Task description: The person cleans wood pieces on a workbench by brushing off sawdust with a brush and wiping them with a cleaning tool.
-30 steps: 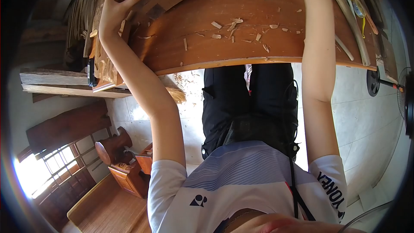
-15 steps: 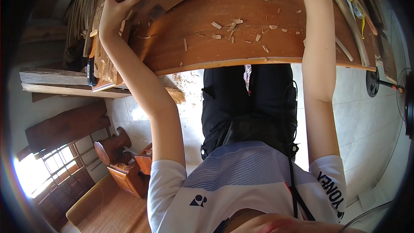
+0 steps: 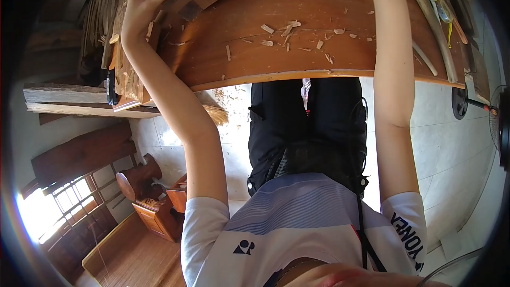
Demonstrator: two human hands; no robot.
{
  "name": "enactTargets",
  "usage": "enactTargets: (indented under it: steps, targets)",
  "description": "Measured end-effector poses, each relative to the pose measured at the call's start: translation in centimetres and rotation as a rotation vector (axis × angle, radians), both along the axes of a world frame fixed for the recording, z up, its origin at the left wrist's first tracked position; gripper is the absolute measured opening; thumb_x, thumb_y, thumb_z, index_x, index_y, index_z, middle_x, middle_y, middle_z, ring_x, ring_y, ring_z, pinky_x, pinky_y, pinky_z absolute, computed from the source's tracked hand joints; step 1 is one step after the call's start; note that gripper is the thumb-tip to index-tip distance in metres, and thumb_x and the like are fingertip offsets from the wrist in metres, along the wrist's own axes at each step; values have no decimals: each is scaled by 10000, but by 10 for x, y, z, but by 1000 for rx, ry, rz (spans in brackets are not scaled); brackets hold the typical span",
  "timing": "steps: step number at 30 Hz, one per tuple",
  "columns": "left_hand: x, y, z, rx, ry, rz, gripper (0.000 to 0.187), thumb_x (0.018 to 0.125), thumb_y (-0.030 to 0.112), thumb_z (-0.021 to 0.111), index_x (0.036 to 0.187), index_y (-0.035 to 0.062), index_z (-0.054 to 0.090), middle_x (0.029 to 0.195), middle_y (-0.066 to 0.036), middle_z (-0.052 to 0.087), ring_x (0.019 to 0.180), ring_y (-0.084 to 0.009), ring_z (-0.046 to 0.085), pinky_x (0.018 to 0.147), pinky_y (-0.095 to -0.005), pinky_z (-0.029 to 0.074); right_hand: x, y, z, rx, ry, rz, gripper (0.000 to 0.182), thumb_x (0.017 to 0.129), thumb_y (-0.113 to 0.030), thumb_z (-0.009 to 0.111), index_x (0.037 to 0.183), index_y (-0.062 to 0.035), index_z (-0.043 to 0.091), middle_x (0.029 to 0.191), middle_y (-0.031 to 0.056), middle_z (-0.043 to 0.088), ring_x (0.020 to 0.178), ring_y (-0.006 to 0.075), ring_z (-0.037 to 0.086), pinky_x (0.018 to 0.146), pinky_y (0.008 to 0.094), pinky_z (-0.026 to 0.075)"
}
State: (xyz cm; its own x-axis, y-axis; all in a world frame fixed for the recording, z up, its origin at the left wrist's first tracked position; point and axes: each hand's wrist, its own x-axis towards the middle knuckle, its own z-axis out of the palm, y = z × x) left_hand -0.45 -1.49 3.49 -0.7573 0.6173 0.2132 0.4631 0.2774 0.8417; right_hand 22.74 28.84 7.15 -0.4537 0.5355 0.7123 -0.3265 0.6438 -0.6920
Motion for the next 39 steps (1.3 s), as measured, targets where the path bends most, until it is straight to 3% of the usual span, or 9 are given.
enactTargets:
  steps: [5, 8, 9, 14, 19, 26, 31, 33, 39]
  targets:
    - [5, 0, 3, -31, 28, -44, 673, 782, 177, 894, 1372, 16, 613, 1180, -122, 707, 1079, -205, 677, 919, -329, 544, 4, 44, -10, 182, 112, -388, 248, 1073, -203, 544, 1043, -7, 692, 753, 31, 628, 653, 104, 537, 596, 272, 416]
    - [6, 1, 4, -50, 49, -70, 670, 773, 155, 899, 1362, 10, 616, 1166, -121, 711, 1065, -202, 681, 907, -323, 549, 14, 10, 8, -87, -250, -447, 268, 1062, -223, 568, 1034, 17, 686, 775, 84, 669, 667, 125, 569, 586, 301, 428]
    - [7, 1, 4, -56, 54, -74, 669, 770, 148, 901, 1359, 8, 617, 1162, -121, 713, 1061, -201, 683, 903, -321, 551, -1, 7, -2, 240, 88, -405, 290, 1067, -252, 566, 1036, 13, 681, 740, 89, 656, 620, 124, 546, 550, 320, 420]
    - [10, 0, 5, -53, 58, -94, 661, 764, 136, 903, 1348, 6, 622, 1153, -118, 716, 1052, -198, 686, 894, -317, 553, -6, -43, 3, 149, -339, -22, 274, 1073, -216, 519, 988, 14, 641, 595, -1, 519, 464, 102, 416, 415, 270, 325]
    - [13, 0, 8, -62, 58, -100, 652, 761, 131, 905, 1339, 7, 628, 1148, -114, 719, 1046, -195, 688, 889, -315, 554, -20, -76, -17, 316, 204, 265, 193, 1043, -129, 554, 944, 25, 615, 718, 95, 616, 511, 153, 522, 478, 294, 413]
    - [16, 0, 10, -71, 58, -110, 641, 757, 124, 906, 1326, 9, 635, 1140, -110, 722, 1038, -191, 691, 882, -312, 556, -3, -49, 3, 2, -75, 45, 222, 1071, -176, 530, 1021, -17, 676, 750, 45, 630, 557, 100, 497, 465, 244, 390]
    - [17, -1, 11, -68, 56, -119, 632, 754, 118, 907, 1317, 10, 640, 1135, -107, 724, 1033, -188, 693, 877, -310, 557, -14, 10, -14, 397, 205, -386, 223, 1057, -179, 553, 972, 3, 650, 692, 60, 601, 531, 117, 497, 476, 292, 374]
    - [16, 1, 12, -69, 54, -118, 629, 753, 116, 908, 1314, 11, 642, 1133, -105, 725, 1030, -187, 694, 875, -309, 557, 1, -11, -4, 340, 0, -454, 218, 1053, -176, 556, 963, 5, 640, 664, 58, 586, 515, 128, 494, 477, 300, 374]
    - [21, 2, 16, -79, 63, -94, 641, 751, 127, 911, 1316, 0, 638, 1138, -115, 725, 1033, -191, 695, 864, -310, 562, -18, -62, -13, 344, -68, -11, 160, 1050, -139, 502, 957, -42, 588, 607, 9, 486, 496, 90, 446, 451, 279, 378]
